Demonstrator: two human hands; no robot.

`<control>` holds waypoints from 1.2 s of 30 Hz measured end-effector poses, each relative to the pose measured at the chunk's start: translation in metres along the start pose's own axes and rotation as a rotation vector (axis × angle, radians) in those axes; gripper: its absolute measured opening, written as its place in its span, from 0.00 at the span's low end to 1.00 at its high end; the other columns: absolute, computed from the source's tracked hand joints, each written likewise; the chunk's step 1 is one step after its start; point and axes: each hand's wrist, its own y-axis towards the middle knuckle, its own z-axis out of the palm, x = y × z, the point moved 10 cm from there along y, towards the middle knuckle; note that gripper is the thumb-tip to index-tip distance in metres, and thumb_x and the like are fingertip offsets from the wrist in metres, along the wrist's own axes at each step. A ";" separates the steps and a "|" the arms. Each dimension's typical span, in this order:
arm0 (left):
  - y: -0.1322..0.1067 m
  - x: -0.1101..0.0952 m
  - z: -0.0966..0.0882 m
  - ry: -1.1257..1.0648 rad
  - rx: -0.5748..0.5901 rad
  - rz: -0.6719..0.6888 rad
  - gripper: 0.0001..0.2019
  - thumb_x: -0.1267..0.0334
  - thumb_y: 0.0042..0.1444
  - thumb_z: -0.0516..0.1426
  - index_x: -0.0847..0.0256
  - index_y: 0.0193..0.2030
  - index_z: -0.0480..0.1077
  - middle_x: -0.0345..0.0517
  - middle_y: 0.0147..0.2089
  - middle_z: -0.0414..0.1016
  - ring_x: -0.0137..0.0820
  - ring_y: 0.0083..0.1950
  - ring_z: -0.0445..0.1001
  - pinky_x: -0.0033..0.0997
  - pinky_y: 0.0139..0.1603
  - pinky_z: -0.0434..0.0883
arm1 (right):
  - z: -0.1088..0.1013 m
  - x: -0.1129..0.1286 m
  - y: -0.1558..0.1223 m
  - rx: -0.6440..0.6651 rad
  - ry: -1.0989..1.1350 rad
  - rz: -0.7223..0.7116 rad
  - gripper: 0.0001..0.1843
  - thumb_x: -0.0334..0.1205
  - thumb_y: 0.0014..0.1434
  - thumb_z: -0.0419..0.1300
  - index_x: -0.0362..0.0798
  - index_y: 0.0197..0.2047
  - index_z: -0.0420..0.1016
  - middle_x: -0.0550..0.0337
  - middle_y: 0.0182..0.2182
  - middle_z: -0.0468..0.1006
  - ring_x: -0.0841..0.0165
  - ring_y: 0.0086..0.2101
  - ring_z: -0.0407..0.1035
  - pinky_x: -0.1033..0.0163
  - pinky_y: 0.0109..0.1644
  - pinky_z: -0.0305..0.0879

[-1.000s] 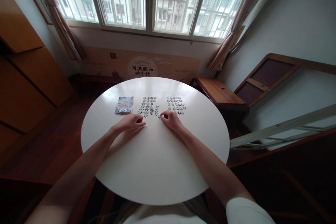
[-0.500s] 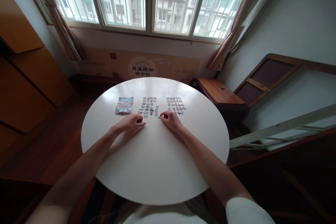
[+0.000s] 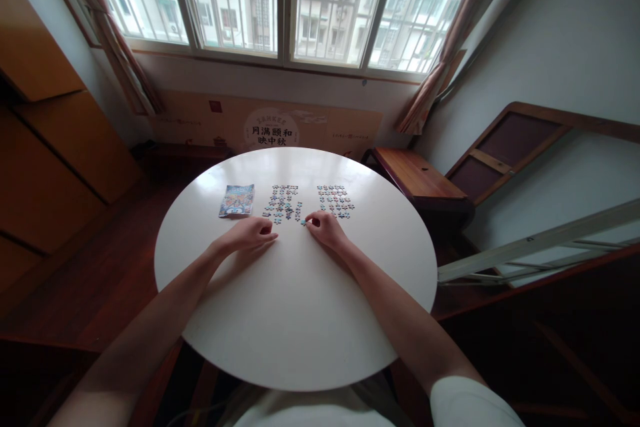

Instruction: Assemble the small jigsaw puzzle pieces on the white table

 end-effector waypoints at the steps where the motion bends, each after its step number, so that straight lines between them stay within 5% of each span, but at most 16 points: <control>1: 0.000 0.000 0.000 -0.003 -0.002 0.002 0.19 0.49 0.53 0.54 0.60 0.22 0.55 0.37 0.22 0.60 0.25 0.23 0.56 0.28 0.25 0.50 | 0.000 0.000 0.000 0.001 -0.001 0.001 0.09 0.31 0.54 0.59 0.47 0.35 0.81 0.60 0.27 0.74 0.70 0.30 0.67 0.66 0.39 0.62; 36: 0.000 0.002 0.001 -0.006 0.003 0.007 0.19 0.48 0.54 0.54 0.60 0.22 0.56 0.38 0.22 0.61 0.25 0.23 0.56 0.28 0.26 0.50 | -0.004 0.000 0.000 0.001 0.023 -0.002 0.09 0.30 0.54 0.60 0.46 0.37 0.81 0.58 0.30 0.78 0.70 0.30 0.70 0.65 0.41 0.65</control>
